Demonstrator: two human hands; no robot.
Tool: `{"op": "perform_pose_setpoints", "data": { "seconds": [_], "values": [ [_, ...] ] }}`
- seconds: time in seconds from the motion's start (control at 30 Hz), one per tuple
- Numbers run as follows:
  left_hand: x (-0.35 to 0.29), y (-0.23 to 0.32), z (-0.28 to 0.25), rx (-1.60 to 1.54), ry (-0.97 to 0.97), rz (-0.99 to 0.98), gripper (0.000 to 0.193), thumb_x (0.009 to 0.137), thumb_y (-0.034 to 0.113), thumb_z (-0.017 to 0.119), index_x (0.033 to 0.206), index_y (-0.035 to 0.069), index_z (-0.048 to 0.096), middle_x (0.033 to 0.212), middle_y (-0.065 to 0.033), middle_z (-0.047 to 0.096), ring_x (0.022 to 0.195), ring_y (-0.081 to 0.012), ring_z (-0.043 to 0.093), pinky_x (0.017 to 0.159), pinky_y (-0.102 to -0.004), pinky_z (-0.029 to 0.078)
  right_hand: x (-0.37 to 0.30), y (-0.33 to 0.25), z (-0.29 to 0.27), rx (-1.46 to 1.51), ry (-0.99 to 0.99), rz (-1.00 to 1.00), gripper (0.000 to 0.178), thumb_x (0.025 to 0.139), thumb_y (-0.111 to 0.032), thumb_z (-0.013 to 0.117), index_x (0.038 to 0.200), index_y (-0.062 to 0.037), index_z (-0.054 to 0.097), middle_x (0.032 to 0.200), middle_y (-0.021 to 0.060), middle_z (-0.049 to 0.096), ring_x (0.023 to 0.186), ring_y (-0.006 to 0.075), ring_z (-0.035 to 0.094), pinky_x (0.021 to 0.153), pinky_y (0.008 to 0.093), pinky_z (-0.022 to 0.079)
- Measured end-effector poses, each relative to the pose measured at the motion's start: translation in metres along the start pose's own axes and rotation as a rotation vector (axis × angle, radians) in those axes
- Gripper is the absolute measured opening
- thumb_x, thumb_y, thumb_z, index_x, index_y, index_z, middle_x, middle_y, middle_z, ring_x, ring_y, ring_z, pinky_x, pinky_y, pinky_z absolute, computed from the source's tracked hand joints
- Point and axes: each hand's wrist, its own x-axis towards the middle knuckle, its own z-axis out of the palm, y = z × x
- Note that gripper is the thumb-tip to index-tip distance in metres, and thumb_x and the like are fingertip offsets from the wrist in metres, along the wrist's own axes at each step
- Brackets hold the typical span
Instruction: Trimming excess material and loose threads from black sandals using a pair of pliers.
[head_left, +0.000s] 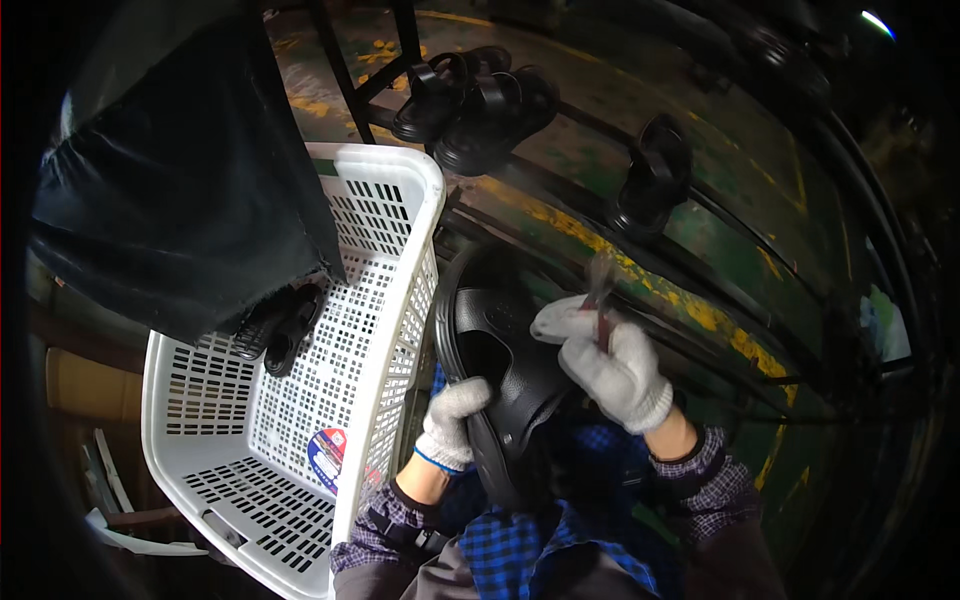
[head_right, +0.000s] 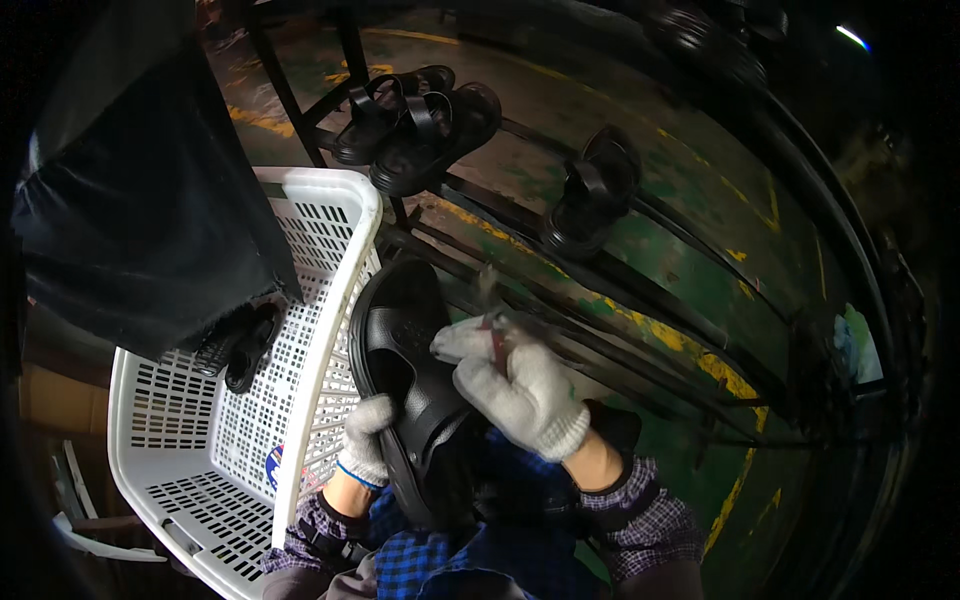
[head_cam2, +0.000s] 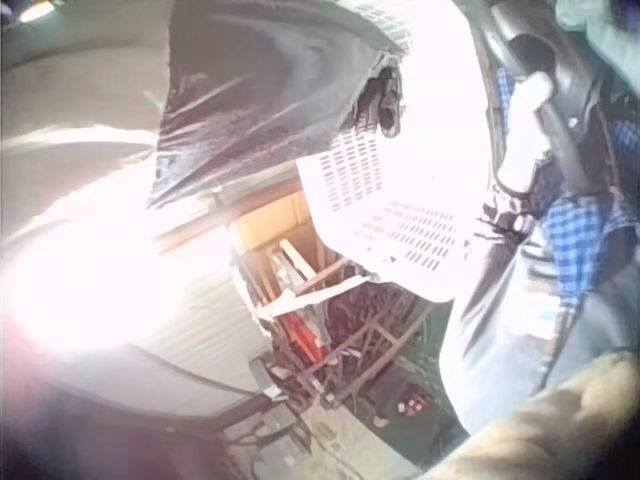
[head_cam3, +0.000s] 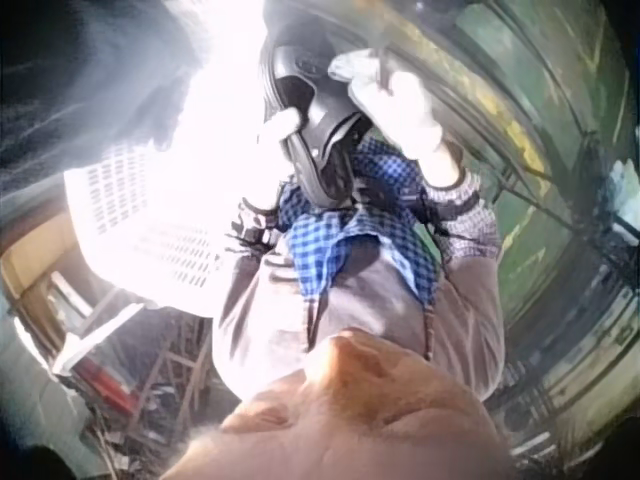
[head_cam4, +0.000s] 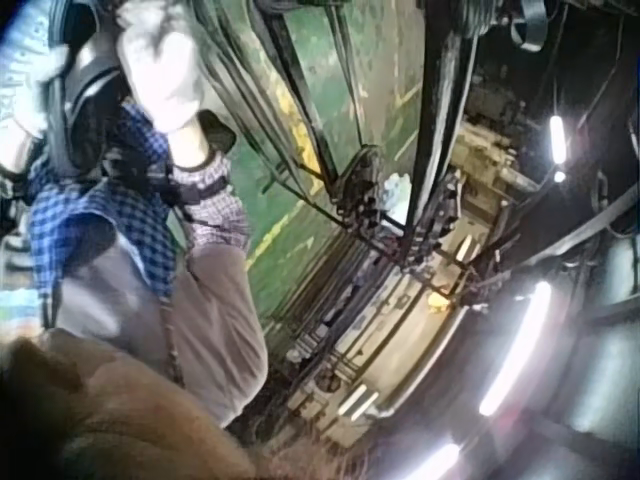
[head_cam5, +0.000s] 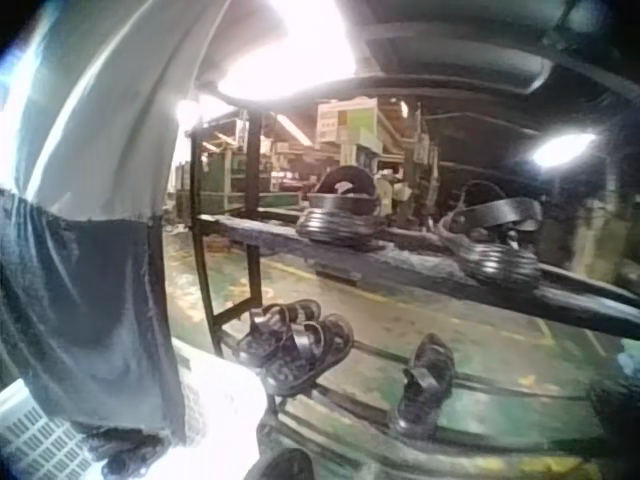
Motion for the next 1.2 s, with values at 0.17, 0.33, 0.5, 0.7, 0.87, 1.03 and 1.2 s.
{"op": "perform_pose_setpoints", "data": {
  "seconds": [0.17, 0.33, 0.5, 0.7, 0.87, 1.03, 1.2],
  "values": [
    [0.022, 0.037, 0.053, -0.072, 0.002, 0.348, 0.053, 0.082, 0.024, 0.063, 0.126, -0.001, 0.049, 0.113, -0.0188, 0.062, 0.097, -0.0321, 0.064, 0.083, -0.0431, 0.055, -0.059, 0.019, -0.01, -0.587, -0.393, -0.309, 0.024, 0.084, -0.02, 0.066, 0.076, 0.0015, 0.061, 0.099, 0.0119, 0.057, 0.093, 0.0235, 0.059, 0.079, 0.0345, 0.049],
    [0.018, 0.033, 0.06, -0.07, -0.024, 0.257, 0.046, 0.087, 0.023, 0.058, 0.126, 0.001, 0.051, 0.112, -0.0162, 0.063, 0.097, -0.0292, 0.064, 0.083, -0.0395, 0.055, -0.062, 0.029, -0.015, -0.03, 0.09, 0.242, 0.031, 0.091, -0.004, 0.05, 0.121, 0.0035, 0.056, 0.111, 0.0078, 0.061, 0.094, 0.0141, 0.058, 0.083, 0.0257, 0.048],
    [0.024, 0.009, 0.081, 1.031, 0.252, 0.636, 0.113, 0.063, 0.028, 0.081, 0.148, -0.002, 0.014, 0.126, -0.025, 0.052, 0.112, -0.0359, 0.056, 0.095, -0.0394, 0.047, -0.039, 0.131, -0.022, 1.523, -0.531, 0.336, 0.044, 0.099, -0.014, 0.044, 0.141, -0.0002, 0.039, 0.144, 0.0123, 0.041, 0.128, 0.0234, 0.045, 0.107, 0.0362, 0.04],
    [-0.017, -0.003, 0.07, 1.878, 0.157, 0.964, 0.141, 0.05, 0.076, 0.072, 0.138, -0.019, 0.017, 0.126, -0.0332, 0.045, 0.116, -0.0446, 0.047, 0.102, -0.059, 0.025, -0.039, 0.138, -0.003, 1.069, -0.589, 0.27, 0.044, 0.101, -0.017, 0.04, 0.142, -0.0006, 0.037, 0.144, 0.012, 0.04, 0.128, 0.023, 0.044, 0.108, 0.0362, 0.038],
    [-0.025, 0.002, 0.056, 1.79, 0.144, 0.947, 0.142, 0.056, 0.068, 0.078, 0.143, -0.011, 0.0, 0.125, -0.0303, 0.045, 0.111, -0.0461, 0.047, 0.097, -0.0532, 0.036, -0.04, 0.139, 0.01, 0.631, -0.615, 0.17, 0.045, 0.102, -0.02, 0.037, 0.143, -0.0011, 0.034, 0.145, 0.0116, 0.04, 0.129, 0.0226, 0.044, 0.109, 0.0361, 0.037],
    [-0.021, -0.002, 0.03, 1.678, 0.178, 0.949, 0.144, 0.055, 0.059, 0.085, 0.146, -0.007, -0.006, 0.122, -0.0292, 0.049, 0.107, -0.0427, 0.053, 0.093, -0.0474, 0.044, -0.025, 0.14, 0.031, 0.231, -0.623, 0.008, 0.046, 0.104, -0.023, 0.034, 0.144, -0.0015, 0.032, 0.145, 0.0113, 0.039, 0.13, 0.0223, 0.043, 0.11, 0.0361, 0.036],
    [-0.012, -0.007, 0.012, 1.408, 0.103, 1.131, 0.14, 0.061, 0.045, 0.087, 0.146, -0.008, -0.01, 0.127, -0.0293, 0.048, 0.107, -0.0399, 0.057, 0.091, -0.0406, 0.049, -0.01, 0.131, 0.04, 0.987, -0.559, 0.418, 0.045, 0.103, -0.019, 0.035, 0.144, -0.0014, 0.031, 0.141, 0.0111, 0.044, 0.129, 0.0213, 0.043, 0.108, 0.0347, 0.036]
  ]
}}
